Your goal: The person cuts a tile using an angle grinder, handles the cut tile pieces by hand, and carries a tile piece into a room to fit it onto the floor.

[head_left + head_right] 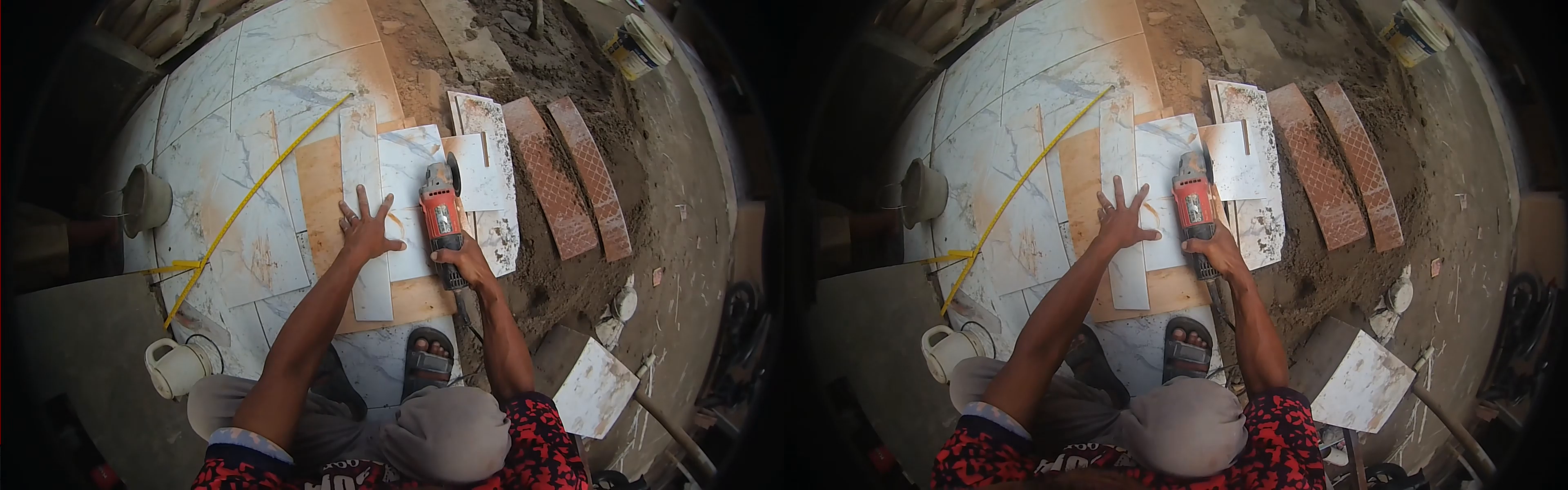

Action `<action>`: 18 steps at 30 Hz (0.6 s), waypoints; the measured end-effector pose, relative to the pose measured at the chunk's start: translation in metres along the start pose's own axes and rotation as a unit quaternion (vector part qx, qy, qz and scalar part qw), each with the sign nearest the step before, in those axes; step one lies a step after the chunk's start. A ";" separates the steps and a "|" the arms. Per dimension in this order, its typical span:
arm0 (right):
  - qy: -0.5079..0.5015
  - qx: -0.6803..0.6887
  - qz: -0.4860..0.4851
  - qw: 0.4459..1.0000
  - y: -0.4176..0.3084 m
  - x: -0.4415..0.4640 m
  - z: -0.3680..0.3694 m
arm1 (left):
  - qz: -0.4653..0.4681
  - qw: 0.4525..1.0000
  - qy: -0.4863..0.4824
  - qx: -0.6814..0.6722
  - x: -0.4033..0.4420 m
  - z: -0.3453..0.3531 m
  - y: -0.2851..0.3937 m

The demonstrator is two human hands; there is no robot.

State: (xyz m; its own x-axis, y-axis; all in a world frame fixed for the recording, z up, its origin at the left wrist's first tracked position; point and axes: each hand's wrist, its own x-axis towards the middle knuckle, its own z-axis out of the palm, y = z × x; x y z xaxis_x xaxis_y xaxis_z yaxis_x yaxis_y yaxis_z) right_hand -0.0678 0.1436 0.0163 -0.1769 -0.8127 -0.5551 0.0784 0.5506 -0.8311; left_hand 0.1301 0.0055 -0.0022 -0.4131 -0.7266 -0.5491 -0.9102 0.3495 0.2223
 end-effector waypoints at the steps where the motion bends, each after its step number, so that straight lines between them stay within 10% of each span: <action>1: -0.001 0.008 0.000 1.000 0.000 0.000 0.000 | 0.001 1.000 0.002 0.001 0.000 0.000 0.000; 18: 0.001 0.011 -0.004 1.000 0.003 -0.005 0.000 | 0.006 1.000 0.010 0.002 0.001 0.001 -0.001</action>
State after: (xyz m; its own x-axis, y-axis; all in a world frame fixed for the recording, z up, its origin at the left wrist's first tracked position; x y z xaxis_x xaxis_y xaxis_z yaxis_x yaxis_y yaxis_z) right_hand -0.0667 0.1494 0.0165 -0.1789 -0.8173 -0.5477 0.0990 0.5389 -0.8365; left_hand 0.1304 0.0052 -0.0034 -0.4240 -0.7342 -0.5302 -0.9053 0.3604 0.2248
